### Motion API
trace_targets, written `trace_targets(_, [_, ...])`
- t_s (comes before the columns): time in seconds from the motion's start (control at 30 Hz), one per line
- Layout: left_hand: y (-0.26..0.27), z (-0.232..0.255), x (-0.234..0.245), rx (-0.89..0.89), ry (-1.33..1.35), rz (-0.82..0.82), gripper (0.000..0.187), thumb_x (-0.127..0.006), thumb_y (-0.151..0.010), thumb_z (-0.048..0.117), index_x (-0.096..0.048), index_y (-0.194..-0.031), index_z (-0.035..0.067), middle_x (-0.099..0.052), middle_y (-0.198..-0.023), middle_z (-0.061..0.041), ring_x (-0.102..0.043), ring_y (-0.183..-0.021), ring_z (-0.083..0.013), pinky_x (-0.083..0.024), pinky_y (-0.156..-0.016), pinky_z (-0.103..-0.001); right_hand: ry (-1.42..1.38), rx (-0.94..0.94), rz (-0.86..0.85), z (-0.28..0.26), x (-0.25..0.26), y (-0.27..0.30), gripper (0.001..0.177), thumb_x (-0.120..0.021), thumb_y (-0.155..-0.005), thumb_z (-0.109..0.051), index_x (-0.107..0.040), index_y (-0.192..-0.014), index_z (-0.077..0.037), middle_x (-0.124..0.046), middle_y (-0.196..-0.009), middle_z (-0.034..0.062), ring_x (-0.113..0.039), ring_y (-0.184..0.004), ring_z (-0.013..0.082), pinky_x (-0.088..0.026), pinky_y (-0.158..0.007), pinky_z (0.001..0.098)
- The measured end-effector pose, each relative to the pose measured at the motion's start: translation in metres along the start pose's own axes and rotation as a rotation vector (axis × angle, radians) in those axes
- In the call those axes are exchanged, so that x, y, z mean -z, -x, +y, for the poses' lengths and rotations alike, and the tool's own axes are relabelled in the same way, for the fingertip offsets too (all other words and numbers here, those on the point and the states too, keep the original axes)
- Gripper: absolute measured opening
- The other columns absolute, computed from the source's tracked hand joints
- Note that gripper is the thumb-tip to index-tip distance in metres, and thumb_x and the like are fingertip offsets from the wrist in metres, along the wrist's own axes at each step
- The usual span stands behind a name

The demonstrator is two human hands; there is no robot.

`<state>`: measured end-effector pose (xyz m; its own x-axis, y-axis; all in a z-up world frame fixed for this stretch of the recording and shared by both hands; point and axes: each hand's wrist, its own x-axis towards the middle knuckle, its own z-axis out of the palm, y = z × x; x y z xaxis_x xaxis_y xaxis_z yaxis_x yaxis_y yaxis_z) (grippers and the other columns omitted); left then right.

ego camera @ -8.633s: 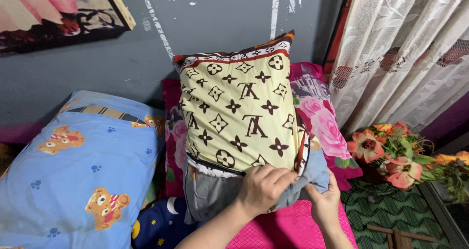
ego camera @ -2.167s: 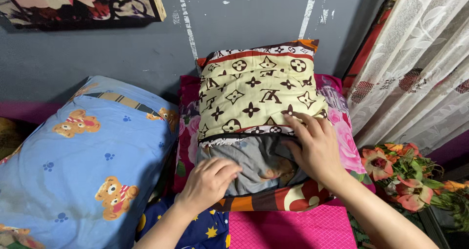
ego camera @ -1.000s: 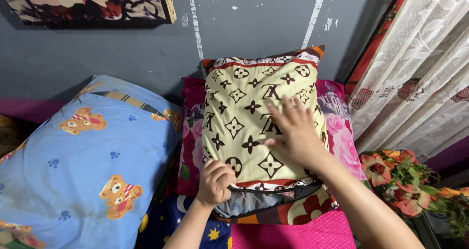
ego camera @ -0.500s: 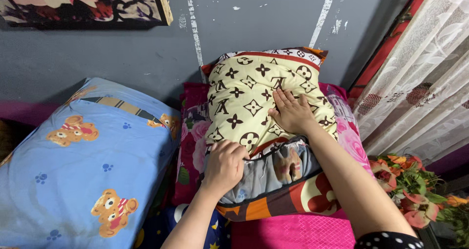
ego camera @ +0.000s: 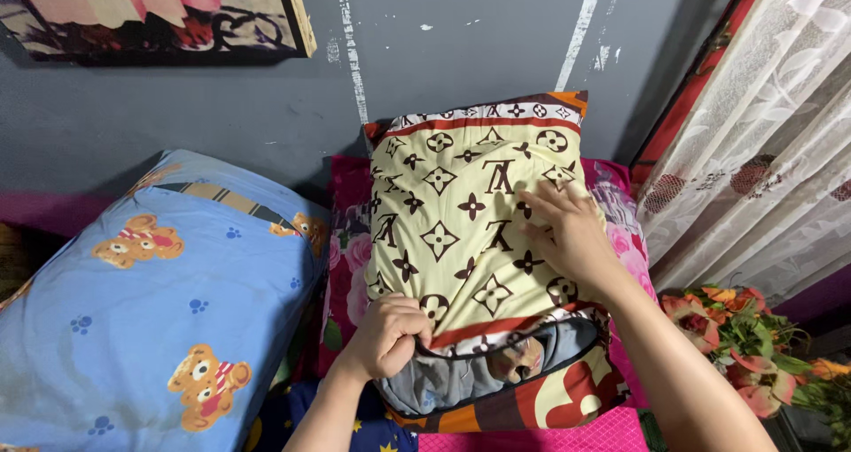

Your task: The person inserts a pillow into a patterned pillowcase by hand. They open the case, feed the pillow inside, and repeatedly adjust and smooth the fabric to fit the pillow. The pillow is then placed on a stack of bedding.

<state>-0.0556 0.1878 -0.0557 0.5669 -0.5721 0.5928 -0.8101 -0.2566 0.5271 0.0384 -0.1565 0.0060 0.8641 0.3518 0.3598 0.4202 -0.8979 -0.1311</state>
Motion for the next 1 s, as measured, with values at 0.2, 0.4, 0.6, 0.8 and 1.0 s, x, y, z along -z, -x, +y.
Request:
trace_targets(0.2, [-0.054, -0.044, 0.03, 0.29, -0.114, 0.38, 0.04, -0.046, -0.104, 0.04, -0.069, -0.105, 0.007, -0.074, -0.106, -0.01, -0.07, -0.091, -0.0249, -0.054, -0.085, -0.04, 0.023, -0.384, -0.091, -0.001, -0.004, -0.016, 0.094, -0.06, -0.087, -0.068, -0.022, -0.163, -0.027, -0.01, -0.165, 0.033, -0.009, -0.148, 0.0609, -0.028, -0.106, 0.0714])
trace_targets(0.4, [-0.138, -0.157, 0.022, 1.191, -0.292, -0.013, 0.09, -0.055, -0.097, 0.063, -0.011, -0.164, 0.024, -0.046, -0.157, -0.013, -0.059, -0.133, -0.0334, -0.057, -0.098, -0.043, -0.069, -0.506, -0.17, 0.028, -0.035, -0.055, 0.111, -0.055, -0.079, -0.083, -0.012, -0.165, -0.028, -0.013, -0.16, 0.0423, -0.025, -0.139, 0.0689, -0.037, -0.109, 0.0661])
trace_targets(0.6, [-0.143, -0.252, -0.016, 0.832, -0.314, 0.23, 0.107, -0.066, -0.086, 0.065, -0.004, -0.165, 0.027, -0.037, -0.156, -0.021, -0.059, -0.123, -0.0374, -0.058, -0.088, -0.044, -0.139, -0.566, -0.314, 0.048, -0.046, -0.088, 0.109, -0.054, -0.077, -0.083, -0.008, -0.165, -0.039, -0.014, -0.163, 0.0351, -0.033, -0.138, 0.0667, -0.039, -0.11, 0.0648])
trace_targets(0.8, [-0.133, -0.224, -0.001, 1.075, -0.508, 0.306, 0.118, -0.073, -0.075, 0.078, -0.005, -0.154, 0.024, -0.041, -0.153, -0.021, -0.057, -0.112, -0.0366, -0.061, -0.061, -0.036, -0.252, -0.553, -0.073, 0.041, -0.035, -0.078, 0.116, -0.069, -0.071, -0.08, -0.02, -0.163, -0.027, -0.04, -0.158, 0.0238, -0.049, -0.138, 0.0469, -0.045, -0.11, 0.052])
trace_targets(1.0, [-0.112, -0.165, 0.019, 0.983, -0.058, 0.404, 0.086, -0.088, -0.078, 0.061, -0.062, -0.135, 0.002, -0.073, -0.116, -0.011, -0.07, -0.101, -0.0202, -0.054, -0.086, -0.031, -0.399, -0.706, 0.004, 0.044, -0.016, -0.031, 0.125, -0.084, -0.072, -0.062, -0.018, -0.163, -0.005, -0.065, -0.126, 0.0265, -0.065, -0.115, 0.0378, -0.05, -0.098, 0.0442])
